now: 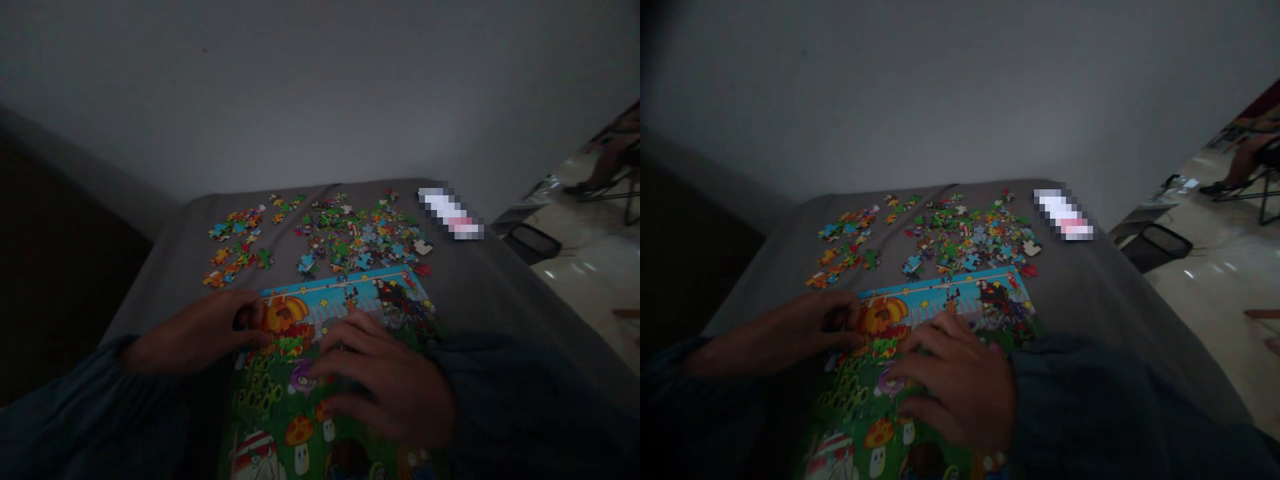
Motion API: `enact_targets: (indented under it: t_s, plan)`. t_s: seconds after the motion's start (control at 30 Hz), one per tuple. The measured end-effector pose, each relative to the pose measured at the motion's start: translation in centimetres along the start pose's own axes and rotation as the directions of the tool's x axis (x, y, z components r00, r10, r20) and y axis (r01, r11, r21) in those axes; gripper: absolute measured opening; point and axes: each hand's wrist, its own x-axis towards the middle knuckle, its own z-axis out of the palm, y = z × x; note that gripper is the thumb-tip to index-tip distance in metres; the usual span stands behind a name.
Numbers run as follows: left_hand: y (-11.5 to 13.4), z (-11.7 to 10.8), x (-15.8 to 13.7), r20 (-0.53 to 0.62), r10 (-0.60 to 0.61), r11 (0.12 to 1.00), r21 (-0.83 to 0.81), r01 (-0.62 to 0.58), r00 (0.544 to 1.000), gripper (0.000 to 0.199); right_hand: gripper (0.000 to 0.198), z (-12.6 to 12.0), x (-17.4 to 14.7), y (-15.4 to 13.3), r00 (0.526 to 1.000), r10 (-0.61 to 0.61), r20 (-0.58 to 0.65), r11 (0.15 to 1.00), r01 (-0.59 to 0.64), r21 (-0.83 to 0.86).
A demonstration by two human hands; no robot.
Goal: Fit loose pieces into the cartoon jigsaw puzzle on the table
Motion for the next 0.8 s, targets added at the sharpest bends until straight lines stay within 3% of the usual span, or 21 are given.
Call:
enact_targets:
  t_s: [0.1, 0.2, 0.3, 0.4, 0.53, 0.8]
  plan:
    - [-0.1, 0.0, 0.0, 0.004, -0.014, 1.000, 0.016, 0.014, 1.000, 0.030, 0.023, -3.4, 0.4, 1.9, 0.998, -0.022, -0.061, 0.999, 0.020, -0.026]
    - [0.4, -0.2, 0.0, 0.022, -0.008, 1.000, 0.029, 0.007, 1.000, 0.030, 0.023, -7.0, 1.2, 4.9, 0.993, 0.063, -0.099, 0.989, -0.076, -0.130]
    - [0.9, -0.4, -0.1, 0.040, -0.019, 1.000, 0.013, 0.018, 0.999, 0.031, 0.023, -8.7, 3.1, 7.7, 0.981, 0.161, -0.105, 0.961, -0.180, -0.209]
    - [0.9, -0.5, -0.2, 0.036, -0.001, 1.000, -0.010, 0.002, 0.999, 0.031, 0.020, -8.0, 5.5, 9.3, 0.989, 0.136, -0.066, 0.928, -0.150, -0.342]
    - [0.7, -0.5, -0.2, 0.017, 0.011, 1.000, -0.024, -0.011, 1.000, 0.032, 0.026, -6.1, 8.0, 10.1, 0.992, 0.129, -0.012, 0.932, -0.126, -0.339]
    - [0.8, -0.5, -0.3, 0.011, 0.012, 0.999, -0.043, -0.012, 1.000, 0.028, 0.017, -5.6, 8.4, 10.4, 0.975, 0.220, -0.043, 0.916, -0.221, -0.334]
